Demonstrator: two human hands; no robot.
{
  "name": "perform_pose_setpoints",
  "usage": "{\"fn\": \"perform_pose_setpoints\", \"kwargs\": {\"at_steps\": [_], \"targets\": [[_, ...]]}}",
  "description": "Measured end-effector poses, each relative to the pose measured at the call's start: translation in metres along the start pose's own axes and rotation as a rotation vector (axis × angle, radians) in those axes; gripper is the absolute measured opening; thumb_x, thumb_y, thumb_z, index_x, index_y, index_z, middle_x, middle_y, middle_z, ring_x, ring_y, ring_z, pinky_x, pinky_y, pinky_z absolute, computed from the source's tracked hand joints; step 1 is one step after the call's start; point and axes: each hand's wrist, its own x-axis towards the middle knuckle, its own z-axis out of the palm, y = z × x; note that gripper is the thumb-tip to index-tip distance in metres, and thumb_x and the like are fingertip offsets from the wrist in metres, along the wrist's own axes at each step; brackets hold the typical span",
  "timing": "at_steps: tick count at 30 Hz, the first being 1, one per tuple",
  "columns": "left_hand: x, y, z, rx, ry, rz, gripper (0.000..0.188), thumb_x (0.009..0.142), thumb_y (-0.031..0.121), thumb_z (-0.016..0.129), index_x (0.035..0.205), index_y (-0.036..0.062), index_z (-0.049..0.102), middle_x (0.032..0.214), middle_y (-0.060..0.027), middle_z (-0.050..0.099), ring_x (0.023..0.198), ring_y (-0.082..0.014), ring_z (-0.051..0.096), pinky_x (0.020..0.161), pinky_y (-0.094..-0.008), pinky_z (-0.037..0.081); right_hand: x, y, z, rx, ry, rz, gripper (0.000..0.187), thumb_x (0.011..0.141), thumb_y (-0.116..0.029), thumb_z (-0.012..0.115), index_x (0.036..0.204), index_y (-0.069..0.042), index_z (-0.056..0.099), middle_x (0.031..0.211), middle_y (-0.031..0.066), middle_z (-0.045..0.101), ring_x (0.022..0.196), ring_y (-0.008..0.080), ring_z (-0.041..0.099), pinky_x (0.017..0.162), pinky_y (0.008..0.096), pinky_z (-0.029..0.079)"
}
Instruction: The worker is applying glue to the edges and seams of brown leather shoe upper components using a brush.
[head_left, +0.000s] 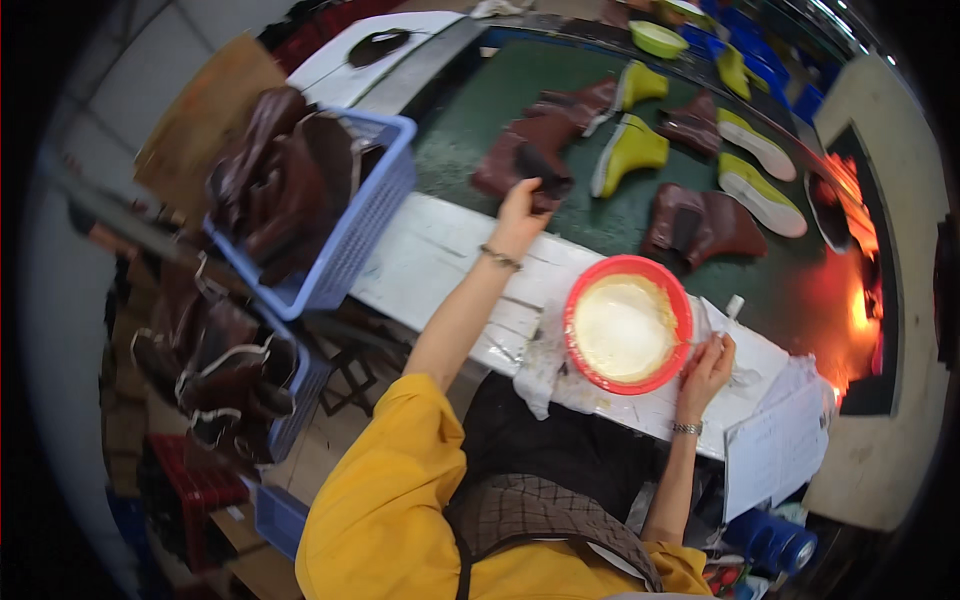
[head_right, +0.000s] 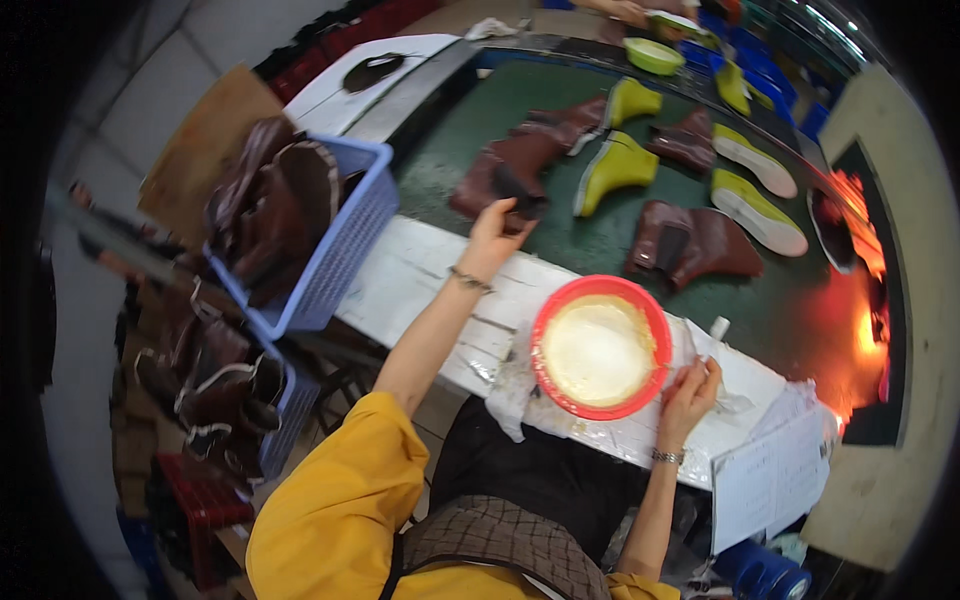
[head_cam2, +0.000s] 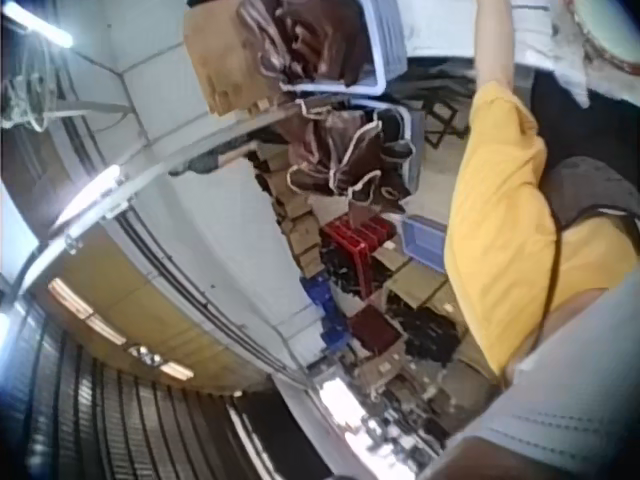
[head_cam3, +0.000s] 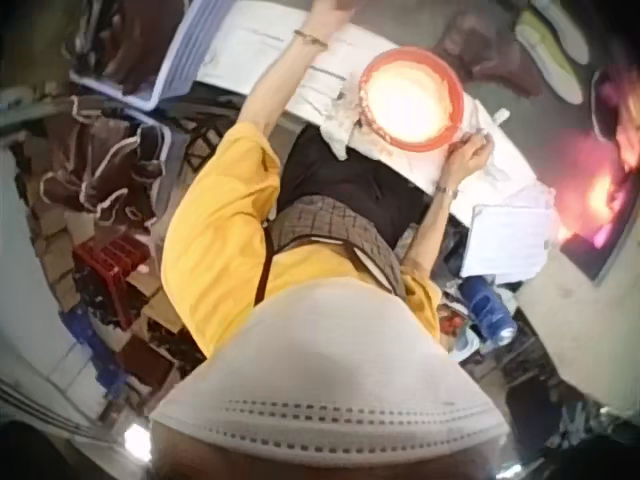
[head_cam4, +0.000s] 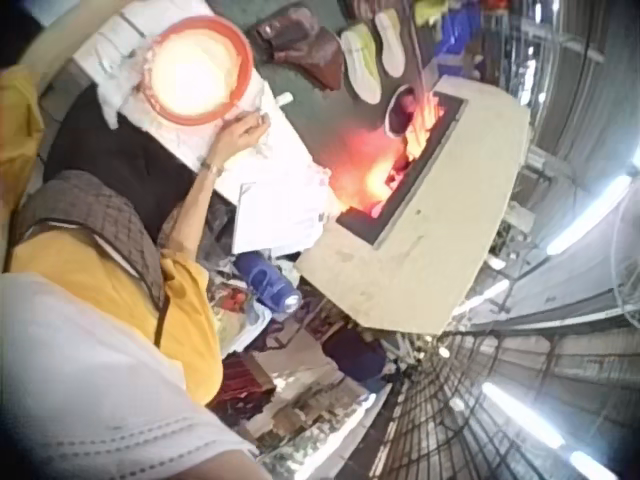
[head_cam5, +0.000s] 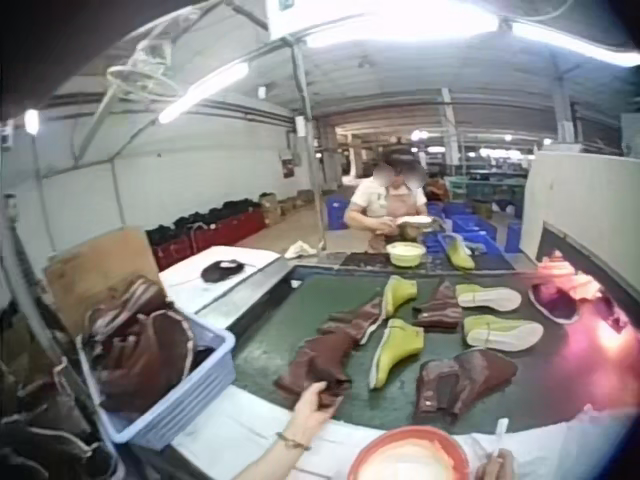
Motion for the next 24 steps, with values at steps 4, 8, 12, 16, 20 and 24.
{"fn": "perform_pose_setpoints", "kwargs": {"at_steps": [4, 8, 12, 16, 20, 24], "targets": [[-0.043, 0.012, 0.011, 0.342, 0.102, -0.375, 0.073, 0.098, 0.053, 0.067, 0.136, -0.0088, 0.055, 0.137, -0.0326, 0.058, 0.121, -0.0435, 0.063, 0.106, -0.0536, 0.053, -0.002, 0.008, 0.000, 0.044, 0.003, -0.025, 0.020, 0.112, -0.024, 0.050, 0.119, -0.006, 0.055, 0.071, -0.0033, 0.047, 0.049, 0.0025, 0.036, 0.040, 0.0206, 0.029], [-0.158, 0.061, 0.032, 1.406, -0.387, 0.141, 0.058, 0.097, 0.033, 0.072, 0.136, -0.0075, 0.060, 0.117, -0.0250, 0.073, 0.105, -0.0281, 0.072, 0.091, -0.0380, 0.059, -0.005, 0.006, -0.009, 0.039, 0.012, -0.026, 0.020, 0.111, -0.024, 0.050, 0.120, -0.006, 0.055, 0.072, -0.0032, 0.048, 0.049, 0.0026, 0.036, 0.040, 0.0206, 0.030], [-0.242, 0.146, 0.050, 1.482, 0.122, 1.554, 0.037, 0.083, 0.007, 0.078, 0.119, 0.0030, 0.072, 0.118, -0.0132, 0.071, 0.108, -0.0286, 0.068, 0.095, -0.0404, 0.052, -0.007, -0.001, -0.006, 0.050, 0.033, -0.027, 0.020, 0.111, -0.023, 0.051, 0.118, -0.005, 0.057, 0.073, -0.0028, 0.049, 0.050, 0.0026, 0.037, 0.041, 0.0208, 0.032], [-0.260, 0.240, 0.017, 2.003, 0.777, 1.617, 0.113, 0.072, 0.045, 0.090, 0.159, 0.0043, 0.031, 0.144, -0.0260, 0.056, 0.128, -0.0450, 0.055, 0.109, -0.0526, 0.042, -0.004, -0.001, 0.001, -0.008, 0.028, -0.027, 0.022, 0.109, -0.020, 0.054, 0.119, -0.002, 0.061, 0.076, -0.0014, 0.054, 0.054, 0.0038, 0.043, 0.045, 0.0208, 0.038], [-0.243, 0.296, -0.002, 2.149, 0.888, 1.344, 0.056, 0.078, 0.044, 0.079, 0.128, 0.0188, 0.070, 0.114, -0.0184, 0.075, 0.106, -0.0408, 0.071, 0.089, -0.0527, 0.056, 0.005, -0.027, 0.003, -0.124, -0.035, -0.195, 0.022, 0.104, -0.013, 0.063, 0.121, 0.000, 0.069, 0.079, -0.0001, 0.056, 0.061, 0.0075, 0.052, 0.054, 0.0247, 0.044], [-0.299, 0.251, 0.056, 1.819, 0.543, 1.842, 0.035, 0.088, 0.030, 0.081, 0.112, 0.0051, 0.075, 0.103, -0.0159, 0.078, 0.092, -0.0340, 0.076, 0.080, -0.0408, 0.057, -0.010, -0.107, 0.024, -0.619, -0.189, -0.473, 0.013, 0.094, -0.010, 0.070, 0.103, -0.006, 0.078, 0.086, 0.0065, 0.062, 0.075, 0.0179, 0.064, 0.063, 0.0319, 0.050]]}}
